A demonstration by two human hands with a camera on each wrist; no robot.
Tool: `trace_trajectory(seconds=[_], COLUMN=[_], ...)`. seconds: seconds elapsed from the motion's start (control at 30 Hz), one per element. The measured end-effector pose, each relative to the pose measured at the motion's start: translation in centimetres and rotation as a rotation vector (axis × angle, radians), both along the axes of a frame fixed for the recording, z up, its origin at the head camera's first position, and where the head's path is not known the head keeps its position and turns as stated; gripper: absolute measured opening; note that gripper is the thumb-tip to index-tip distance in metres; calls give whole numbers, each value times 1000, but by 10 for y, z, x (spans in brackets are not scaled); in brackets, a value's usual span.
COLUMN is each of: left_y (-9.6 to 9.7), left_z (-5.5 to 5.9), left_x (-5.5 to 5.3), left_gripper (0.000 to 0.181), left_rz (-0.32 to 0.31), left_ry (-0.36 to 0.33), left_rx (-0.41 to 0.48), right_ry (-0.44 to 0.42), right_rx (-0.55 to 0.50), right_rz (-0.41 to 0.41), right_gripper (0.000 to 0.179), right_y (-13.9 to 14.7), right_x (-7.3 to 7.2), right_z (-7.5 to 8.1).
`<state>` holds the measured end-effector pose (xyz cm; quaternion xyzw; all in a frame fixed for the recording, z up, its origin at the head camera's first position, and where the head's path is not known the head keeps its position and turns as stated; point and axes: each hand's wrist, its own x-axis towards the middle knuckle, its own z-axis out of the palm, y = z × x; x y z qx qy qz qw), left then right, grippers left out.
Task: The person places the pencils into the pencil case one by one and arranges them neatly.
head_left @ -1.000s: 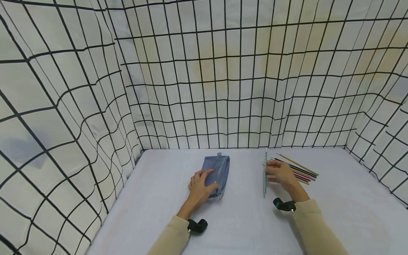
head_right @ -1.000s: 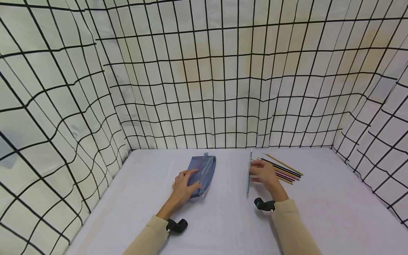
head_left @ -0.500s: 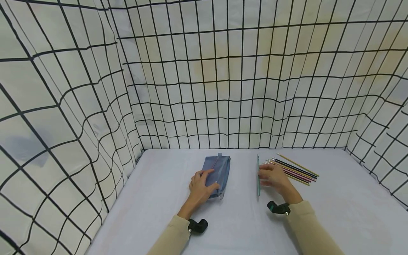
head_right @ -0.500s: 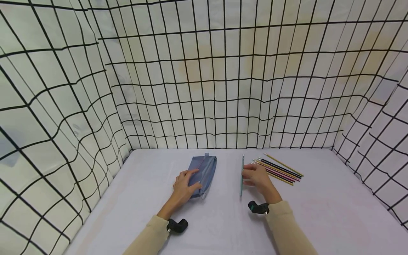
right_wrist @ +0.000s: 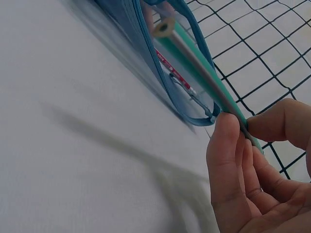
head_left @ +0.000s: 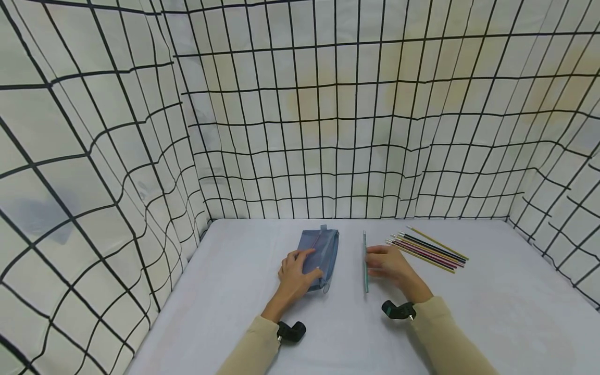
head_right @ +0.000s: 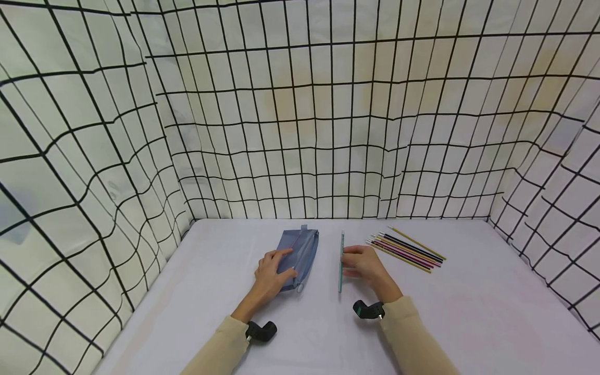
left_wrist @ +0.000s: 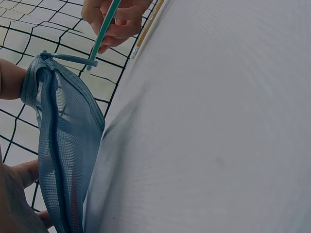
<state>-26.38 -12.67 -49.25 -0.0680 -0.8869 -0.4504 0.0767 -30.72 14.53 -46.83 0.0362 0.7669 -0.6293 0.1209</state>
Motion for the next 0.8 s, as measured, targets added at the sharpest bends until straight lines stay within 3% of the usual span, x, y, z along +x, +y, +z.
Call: trace_trajectory(seconds=[0.37,0.8], left_y=[0,0], left_z=[0,1], left_x=[1,0], left_gripper=[69,69], left_rz=[0,9], left_ry=[3,-4], left_rx=[0,-9], right_ry=[-42,-91], right_rx=[-28,-75], right_rz=[8,61], right_gripper=[38,39], right_y=[-26,-52], right_x=[-2,-16], right_z=[-1,-2])
